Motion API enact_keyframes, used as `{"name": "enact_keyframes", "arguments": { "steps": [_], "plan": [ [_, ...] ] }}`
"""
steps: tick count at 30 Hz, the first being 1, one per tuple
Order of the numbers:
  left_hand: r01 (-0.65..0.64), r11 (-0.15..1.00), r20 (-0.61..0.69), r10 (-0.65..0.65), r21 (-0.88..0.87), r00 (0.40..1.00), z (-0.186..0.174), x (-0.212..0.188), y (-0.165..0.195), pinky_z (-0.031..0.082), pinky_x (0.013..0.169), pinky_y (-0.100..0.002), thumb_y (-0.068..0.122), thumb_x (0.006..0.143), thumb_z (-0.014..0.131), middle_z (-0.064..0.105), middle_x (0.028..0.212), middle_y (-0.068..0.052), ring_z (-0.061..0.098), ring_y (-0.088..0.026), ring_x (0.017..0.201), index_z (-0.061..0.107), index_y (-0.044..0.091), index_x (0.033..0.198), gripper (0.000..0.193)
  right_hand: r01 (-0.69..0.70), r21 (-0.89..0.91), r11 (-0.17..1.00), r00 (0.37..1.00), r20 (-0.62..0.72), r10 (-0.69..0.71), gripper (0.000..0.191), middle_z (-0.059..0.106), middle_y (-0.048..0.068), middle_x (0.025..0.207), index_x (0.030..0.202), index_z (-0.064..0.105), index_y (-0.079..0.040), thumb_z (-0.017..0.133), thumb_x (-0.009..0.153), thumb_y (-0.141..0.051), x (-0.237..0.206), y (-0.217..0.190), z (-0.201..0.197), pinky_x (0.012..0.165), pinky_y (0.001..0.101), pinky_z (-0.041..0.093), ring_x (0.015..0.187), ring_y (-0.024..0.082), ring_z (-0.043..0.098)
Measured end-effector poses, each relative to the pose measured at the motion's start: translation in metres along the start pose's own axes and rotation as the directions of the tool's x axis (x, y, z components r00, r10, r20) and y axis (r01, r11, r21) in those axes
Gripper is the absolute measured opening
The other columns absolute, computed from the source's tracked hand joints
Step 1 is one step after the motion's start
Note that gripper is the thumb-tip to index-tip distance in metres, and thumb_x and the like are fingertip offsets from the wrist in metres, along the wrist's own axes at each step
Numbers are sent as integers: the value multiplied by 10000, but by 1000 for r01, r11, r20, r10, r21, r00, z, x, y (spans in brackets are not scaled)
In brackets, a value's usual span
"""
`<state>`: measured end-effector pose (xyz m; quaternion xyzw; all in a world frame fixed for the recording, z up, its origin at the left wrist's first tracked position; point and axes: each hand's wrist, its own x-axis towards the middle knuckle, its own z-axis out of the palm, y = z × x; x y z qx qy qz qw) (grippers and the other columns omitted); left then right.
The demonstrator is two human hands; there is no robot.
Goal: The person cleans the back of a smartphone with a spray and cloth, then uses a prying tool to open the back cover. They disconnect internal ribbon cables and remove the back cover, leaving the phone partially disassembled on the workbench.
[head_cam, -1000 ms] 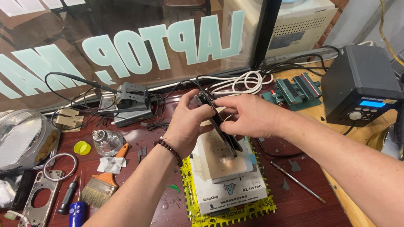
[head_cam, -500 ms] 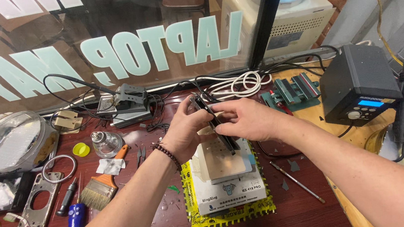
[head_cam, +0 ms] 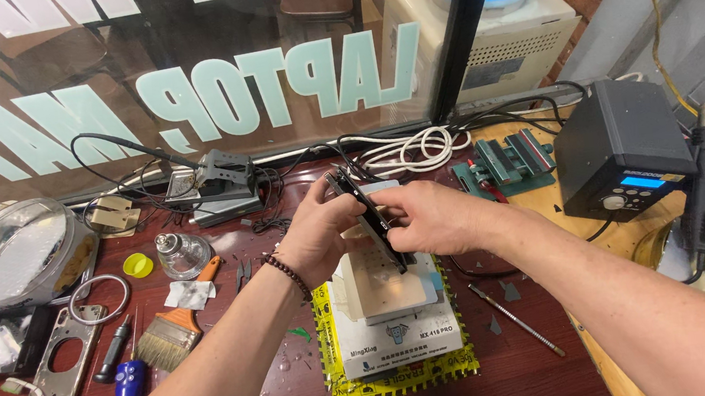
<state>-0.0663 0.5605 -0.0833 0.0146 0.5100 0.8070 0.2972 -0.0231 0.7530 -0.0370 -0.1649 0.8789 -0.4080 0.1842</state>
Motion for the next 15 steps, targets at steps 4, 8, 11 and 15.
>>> {"name": "enact_keyframes", "arguments": {
  "steps": [4, 8, 11, 15],
  "plan": [
    [6, 1000, -2, -6, -16, 1000, -2, 1, -1, 573, 860, -565, 46, 783, 637, 643, 1104, -51, 672, -239, 1046, 488, 165, 1222, 478, 43, 7, 999, 999, -2, -43, 484, 749, 49, 928, 1327, 629, -91, 610, 844, -55, -2, -7, 2, 784, 271, 543, 838, 76, 622],
    [2, 999, -14, -2, -42, 1000, -6, 2, -6, 560, 847, -554, 48, 786, 634, 645, 1111, -45, 666, -238, 1041, 501, 169, 1202, 453, -42, 50, 998, 999, -22, 43, 605, 773, 66, 1014, 1413, 570, -133, 641, 816, -66, -11, -9, 4, 831, 283, 542, 905, 87, 638],
    [2, 995, 11, -1, -97, 1000, -12, 1, -9, 568, 874, -554, 44, 798, 643, 634, 1085, -71, 669, -261, 1037, 485, 147, 1156, 404, -59, 108, 992, 998, 21, 57, 669, 752, 35, 1188, 1437, 536, -120, 692, 788, -72, -19, -7, 7, 933, 271, 527, 1069, 81, 667],
    [-3, 994, 34, 6, -107, 999, -15, 2, -12, 554, 866, -527, 55, 802, 653, 606, 1047, -70, 650, -276, 977, 493, 150, 1137, 383, -73, 322, 944, 996, 68, 54, 691, 688, 30, 1345, 1468, 512, -78, 700, 803, -72, -19, 0, 8, 1038, 257, 489, 1224, 82, 627]
  ]
}}
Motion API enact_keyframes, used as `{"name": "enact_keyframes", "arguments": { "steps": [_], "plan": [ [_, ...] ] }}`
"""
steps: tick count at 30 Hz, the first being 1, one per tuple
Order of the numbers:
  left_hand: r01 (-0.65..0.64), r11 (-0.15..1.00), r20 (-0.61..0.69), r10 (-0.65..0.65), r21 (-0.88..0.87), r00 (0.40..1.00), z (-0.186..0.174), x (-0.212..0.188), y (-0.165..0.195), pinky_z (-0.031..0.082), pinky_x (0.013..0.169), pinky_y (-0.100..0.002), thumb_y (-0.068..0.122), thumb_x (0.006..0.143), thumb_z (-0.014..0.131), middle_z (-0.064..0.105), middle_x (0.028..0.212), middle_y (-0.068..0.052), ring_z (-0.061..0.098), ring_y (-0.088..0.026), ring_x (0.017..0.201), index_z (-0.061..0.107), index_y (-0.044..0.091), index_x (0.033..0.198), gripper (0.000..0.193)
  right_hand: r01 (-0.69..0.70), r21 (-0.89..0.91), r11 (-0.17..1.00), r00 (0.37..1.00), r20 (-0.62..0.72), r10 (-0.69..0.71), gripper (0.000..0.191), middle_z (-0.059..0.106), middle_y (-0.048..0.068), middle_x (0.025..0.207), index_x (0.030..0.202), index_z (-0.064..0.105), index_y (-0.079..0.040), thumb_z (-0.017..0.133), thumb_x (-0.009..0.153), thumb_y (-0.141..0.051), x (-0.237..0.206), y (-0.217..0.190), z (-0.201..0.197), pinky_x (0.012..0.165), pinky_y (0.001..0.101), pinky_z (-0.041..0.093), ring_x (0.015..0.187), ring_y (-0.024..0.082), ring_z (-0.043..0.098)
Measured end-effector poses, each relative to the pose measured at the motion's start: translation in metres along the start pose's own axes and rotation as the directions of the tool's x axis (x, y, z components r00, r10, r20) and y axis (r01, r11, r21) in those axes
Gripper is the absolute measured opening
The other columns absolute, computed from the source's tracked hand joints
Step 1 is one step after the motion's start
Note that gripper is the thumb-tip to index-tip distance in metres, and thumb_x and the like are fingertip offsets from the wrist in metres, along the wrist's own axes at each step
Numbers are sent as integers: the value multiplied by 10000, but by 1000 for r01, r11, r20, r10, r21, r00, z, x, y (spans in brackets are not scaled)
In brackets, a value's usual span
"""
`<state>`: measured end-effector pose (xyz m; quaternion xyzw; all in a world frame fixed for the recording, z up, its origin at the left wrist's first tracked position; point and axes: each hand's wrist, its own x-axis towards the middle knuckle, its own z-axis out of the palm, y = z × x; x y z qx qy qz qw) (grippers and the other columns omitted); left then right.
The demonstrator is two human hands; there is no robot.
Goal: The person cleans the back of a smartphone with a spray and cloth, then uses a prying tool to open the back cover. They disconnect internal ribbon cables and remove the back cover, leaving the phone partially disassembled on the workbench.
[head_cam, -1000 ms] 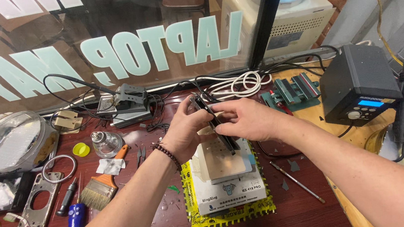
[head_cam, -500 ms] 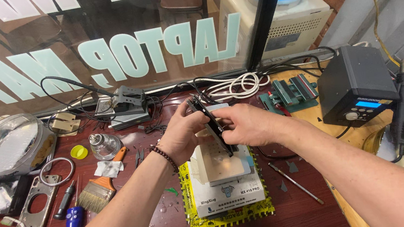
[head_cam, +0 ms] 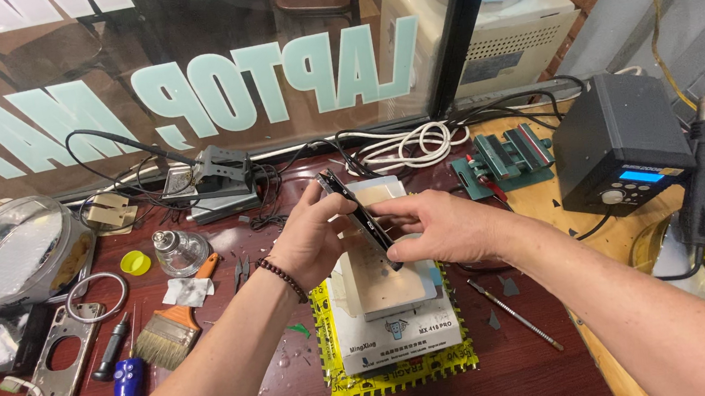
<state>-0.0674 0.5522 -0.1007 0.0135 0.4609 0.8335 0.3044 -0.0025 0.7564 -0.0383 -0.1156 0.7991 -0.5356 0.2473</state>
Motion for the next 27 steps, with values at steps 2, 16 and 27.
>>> {"name": "enact_keyframes", "arguments": {
  "steps": [2, 16, 27],
  "plan": [
    [8, 1000, -7, -8, 14, 1000, 1, 1, 0, 561, 865, -535, 55, 798, 654, 591, 1035, -58, 643, -262, 963, 501, 147, 1126, 373, 22, -41, 999, 1000, 15, -21, 698, 673, 24, 1373, 1482, 499, -72, 699, 814, -77, 2, 2, -4, 1059, 253, 473, 1253, 80, 614],
    [13, 1000, -83, -11, 27, 996, 7, 0, 1, 550, 849, -521, 113, 809, 704, 655, 1017, -60, 668, -250, 940, 519, 185, 1098, 350, 47, -597, 801, 960, -193, -201, 673, 726, 242, 876, 1460, 484, -140, 609, 801, -88, -6, -14, 15, 691, 490, 558, 826, 422, 707],
    [145, 975, -98, -162, -166, 982, -12, 11, -1, 558, 876, -576, 281, 828, 730, 596, 975, -55, 642, -248, 878, 618, 112, 1053, 303, 176, -194, 965, 940, -258, -223, 510, 795, 38, 1109, 1341, 666, -78, 753, 844, -150, -12, 0, 7, 842, 268, 600, 966, 94, 731]
  ]
}}
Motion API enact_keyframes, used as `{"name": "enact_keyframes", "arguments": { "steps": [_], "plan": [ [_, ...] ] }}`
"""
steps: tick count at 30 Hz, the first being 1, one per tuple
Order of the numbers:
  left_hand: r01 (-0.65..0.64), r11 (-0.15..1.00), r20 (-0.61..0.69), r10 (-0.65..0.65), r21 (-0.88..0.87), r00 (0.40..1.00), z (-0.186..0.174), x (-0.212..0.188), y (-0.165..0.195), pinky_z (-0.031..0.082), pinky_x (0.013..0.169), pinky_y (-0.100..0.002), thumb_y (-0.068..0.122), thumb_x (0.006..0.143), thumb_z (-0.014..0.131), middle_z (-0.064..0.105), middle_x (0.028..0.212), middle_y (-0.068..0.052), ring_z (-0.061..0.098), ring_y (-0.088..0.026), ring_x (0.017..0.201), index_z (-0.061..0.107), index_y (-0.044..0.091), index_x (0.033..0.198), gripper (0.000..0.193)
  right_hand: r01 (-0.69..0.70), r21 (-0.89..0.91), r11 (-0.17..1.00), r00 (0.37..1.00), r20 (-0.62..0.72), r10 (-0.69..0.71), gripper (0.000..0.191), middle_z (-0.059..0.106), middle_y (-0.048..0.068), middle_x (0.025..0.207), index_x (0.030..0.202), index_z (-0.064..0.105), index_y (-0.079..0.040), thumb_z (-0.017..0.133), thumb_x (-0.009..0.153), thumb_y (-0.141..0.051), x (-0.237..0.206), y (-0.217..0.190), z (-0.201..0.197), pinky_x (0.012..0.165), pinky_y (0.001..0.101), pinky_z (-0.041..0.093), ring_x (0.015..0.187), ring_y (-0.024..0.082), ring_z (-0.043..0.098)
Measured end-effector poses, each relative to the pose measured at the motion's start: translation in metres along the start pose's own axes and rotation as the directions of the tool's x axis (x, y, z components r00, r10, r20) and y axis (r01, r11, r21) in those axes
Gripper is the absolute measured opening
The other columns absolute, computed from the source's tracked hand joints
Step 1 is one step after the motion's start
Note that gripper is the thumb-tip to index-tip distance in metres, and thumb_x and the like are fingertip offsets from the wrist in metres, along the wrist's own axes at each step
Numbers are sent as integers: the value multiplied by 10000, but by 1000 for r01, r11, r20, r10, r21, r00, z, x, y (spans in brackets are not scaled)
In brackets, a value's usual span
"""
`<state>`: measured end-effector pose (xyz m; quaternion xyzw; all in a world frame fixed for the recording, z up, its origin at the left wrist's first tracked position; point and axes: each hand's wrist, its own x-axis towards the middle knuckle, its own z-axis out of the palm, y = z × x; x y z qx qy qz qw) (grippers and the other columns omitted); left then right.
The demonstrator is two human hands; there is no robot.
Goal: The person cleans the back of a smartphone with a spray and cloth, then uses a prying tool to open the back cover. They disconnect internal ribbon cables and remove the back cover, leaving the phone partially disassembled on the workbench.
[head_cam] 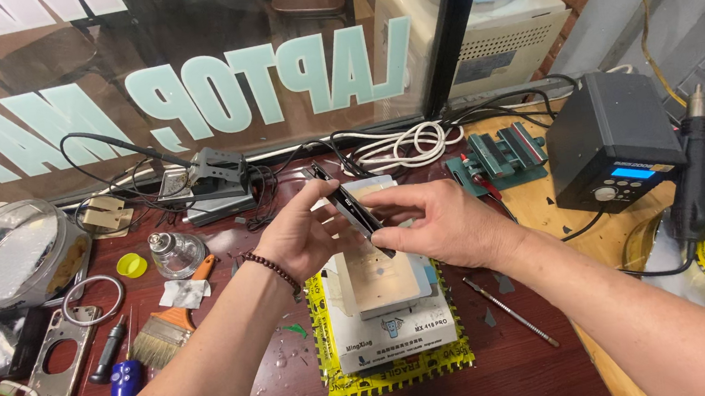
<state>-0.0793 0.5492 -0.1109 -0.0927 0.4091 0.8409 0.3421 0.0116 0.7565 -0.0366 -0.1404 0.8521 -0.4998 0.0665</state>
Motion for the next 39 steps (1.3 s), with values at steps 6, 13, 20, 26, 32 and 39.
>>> {"name": "enact_keyframes", "arguments": {
  "steps": [6, 13, 20, 26, 32, 39],
  "plan": [
    [8, 999, 45, -10, 45, 999, -3, -4, 5, 540, 835, -522, 298, 829, 725, 621, 1031, -79, 627, -267, 892, 644, 131, 1062, 298, -37, 101, 994, 994, 103, 26, 486, 791, 37, 1087, 1348, 682, -71, 744, 868, -112, 5, -8, -5, 805, 246, 583, 907, 59, 674],
    [40, 999, -6, -40, -4, 999, 1, -7, 8, 563, 783, -517, 297, 826, 723, 611, 1031, -93, 641, -259, 927, 624, 135, 1016, 268, 72, -275, 959, 997, 38, -64, 572, 785, 134, 1095, 1451, 574, -120, 665, 887, -98, 4, -28, 0, 793, 318, 603, 949, 212, 758],
    [78, 989, -54, -85, -123, 995, 6, -8, 13, 548, 842, -554, 335, 807, 720, 605, 1081, -146, 641, -343, 1026, 633, 89, 1054, 359, 600, -459, 655, 733, -11, -680, 672, 698, 267, 1077, 1462, 448, -59, 589, 808, 5, 0, -38, 9, 751, 428, 587, 902, 393, 717],
    [105, 985, 18, -103, -135, 995, 3, -9, 17, 535, 906, -560, 353, 786, 758, 595, 1138, -142, 635, -341, 1070, 604, 108, 1085, 415, 202, -491, 847, 972, -5, -235, 820, 717, 226, 858, 1555, 357, -137, 627, 790, -17, 2, -37, 9, 635, 463, 558, 726, 357, 739],
    [107, 981, -8, -110, -164, 994, 1, -4, 13, 528, 929, -558, 369, 783, 775, 580, 1179, -187, 612, -363, 1090, 579, 108, 1104, 458, 326, -488, 810, 928, 1, -373, 807, 726, 236, 1007, 1552, 384, -126, 601, 787, 7, 2, -31, 13, 668, 473, 572, 799, 389, 728],
    [232, 944, -48, -250, -234, 967, 16, -2, 14, 587, 943, -524, 500, 847, 773, 534, 1268, -252, 608, -390, 1153, 460, -117, 1283, 817, 289, -416, 862, 940, -46, -337, 595, 767, 179, 1042, 1394, 583, -85, 592, 807, 15, 13, -58, -8, 756, 375, 610, 867, 304, 772]
  ]
}}
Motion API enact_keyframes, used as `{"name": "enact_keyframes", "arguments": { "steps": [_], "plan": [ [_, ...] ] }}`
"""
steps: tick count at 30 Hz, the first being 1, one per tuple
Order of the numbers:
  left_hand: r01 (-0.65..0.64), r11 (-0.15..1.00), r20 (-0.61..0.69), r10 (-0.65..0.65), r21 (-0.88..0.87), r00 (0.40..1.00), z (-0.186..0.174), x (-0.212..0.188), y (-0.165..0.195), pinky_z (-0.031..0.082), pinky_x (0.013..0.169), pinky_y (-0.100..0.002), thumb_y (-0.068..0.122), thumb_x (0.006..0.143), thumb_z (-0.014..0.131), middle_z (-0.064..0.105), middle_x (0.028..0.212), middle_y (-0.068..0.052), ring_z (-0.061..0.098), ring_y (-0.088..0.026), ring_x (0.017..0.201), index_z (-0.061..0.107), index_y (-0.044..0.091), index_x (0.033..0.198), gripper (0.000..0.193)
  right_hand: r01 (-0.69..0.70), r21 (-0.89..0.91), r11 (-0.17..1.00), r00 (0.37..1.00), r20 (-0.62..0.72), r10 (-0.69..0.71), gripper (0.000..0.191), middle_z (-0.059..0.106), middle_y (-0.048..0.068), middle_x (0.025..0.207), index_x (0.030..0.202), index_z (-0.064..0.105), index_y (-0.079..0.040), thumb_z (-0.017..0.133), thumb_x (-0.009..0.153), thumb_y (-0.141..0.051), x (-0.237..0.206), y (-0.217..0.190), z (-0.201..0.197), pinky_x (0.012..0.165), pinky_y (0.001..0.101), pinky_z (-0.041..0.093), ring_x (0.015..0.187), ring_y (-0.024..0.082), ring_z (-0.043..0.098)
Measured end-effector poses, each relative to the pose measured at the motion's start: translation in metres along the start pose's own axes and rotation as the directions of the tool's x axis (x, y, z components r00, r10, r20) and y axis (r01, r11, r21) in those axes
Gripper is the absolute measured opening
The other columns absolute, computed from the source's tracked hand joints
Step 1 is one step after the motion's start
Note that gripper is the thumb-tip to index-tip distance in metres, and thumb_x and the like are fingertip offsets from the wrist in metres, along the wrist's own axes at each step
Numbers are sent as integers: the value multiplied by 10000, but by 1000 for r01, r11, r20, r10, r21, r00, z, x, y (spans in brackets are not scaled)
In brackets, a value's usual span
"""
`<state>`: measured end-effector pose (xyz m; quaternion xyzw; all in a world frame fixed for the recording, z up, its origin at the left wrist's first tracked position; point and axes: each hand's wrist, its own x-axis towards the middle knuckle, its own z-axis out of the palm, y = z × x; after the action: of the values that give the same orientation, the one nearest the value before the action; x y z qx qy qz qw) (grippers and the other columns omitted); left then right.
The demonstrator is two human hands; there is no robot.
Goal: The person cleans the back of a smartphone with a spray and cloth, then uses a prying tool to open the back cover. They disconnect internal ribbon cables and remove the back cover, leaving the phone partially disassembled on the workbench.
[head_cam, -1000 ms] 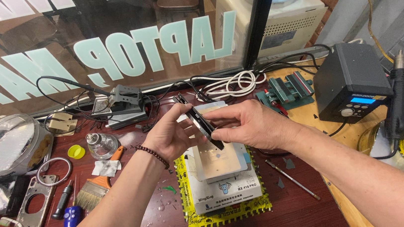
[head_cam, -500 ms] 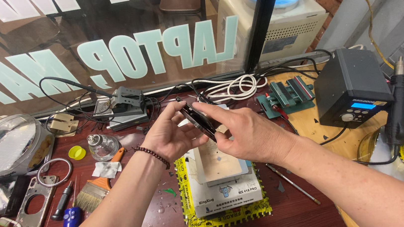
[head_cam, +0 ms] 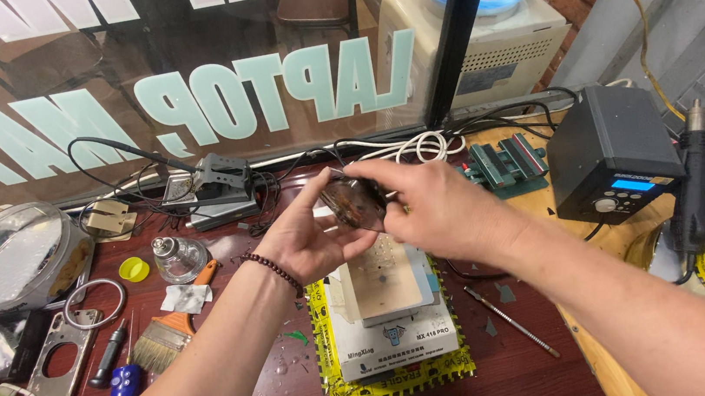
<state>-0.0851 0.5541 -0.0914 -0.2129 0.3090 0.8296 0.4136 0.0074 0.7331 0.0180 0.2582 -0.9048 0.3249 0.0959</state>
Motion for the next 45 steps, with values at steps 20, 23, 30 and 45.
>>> {"name": "enact_keyframes", "arguments": {
  "steps": [20, 23, 30, 45],
  "plan": [
    [-751, 123, 558, 595, 648, 579, 34, -18, -38, 561, 961, -334, 184, 790, 725, 662, 1215, -132, 670, -217, 1133, 410, -3, 1448, 753, -718, 190, 669, 666, 466, 583, 657, 723, 159, 897, 1428, 545, -46, 684, 786, -20, 48, 15, -43, 644, 347, 628, 741, 226, 722],
    [-688, 14, 545, 599, 726, 587, 43, -32, -32, 578, 956, -316, 174, 746, 810, 659, 1250, -87, 685, -177, 1163, 368, 46, 1454, 844, -736, 206, 645, 656, 453, 603, 744, 743, 169, 931, 1449, 439, -55, 675, 746, -4, 53, 16, -45, 658, 358, 644, 763, 237, 752],
    [-653, -135, 596, 573, 745, 563, 58, -53, -33, 606, 901, -312, 243, 718, 844, 714, 1171, -95, 722, -152, 1124, 486, 65, 1393, 784, -693, 315, 648, 707, 470, 528, 604, 751, 175, 983, 1339, 607, 50, 633, 736, 21, 51, 24, -41, 661, 334, 651, 775, 216, 761],
    [-641, 55, 498, 581, 765, 644, 58, -43, -19, 599, 731, -256, 199, 731, 845, 737, 959, -68, 686, -76, 845, 538, 1, 1313, 688, -638, 320, 700, 754, 446, 483, 594, 732, 105, 794, 1362, 622, 5, 586, 769, -5, 58, 32, -45, 544, 285, 559, 609, 146, 671]
  ]
}}
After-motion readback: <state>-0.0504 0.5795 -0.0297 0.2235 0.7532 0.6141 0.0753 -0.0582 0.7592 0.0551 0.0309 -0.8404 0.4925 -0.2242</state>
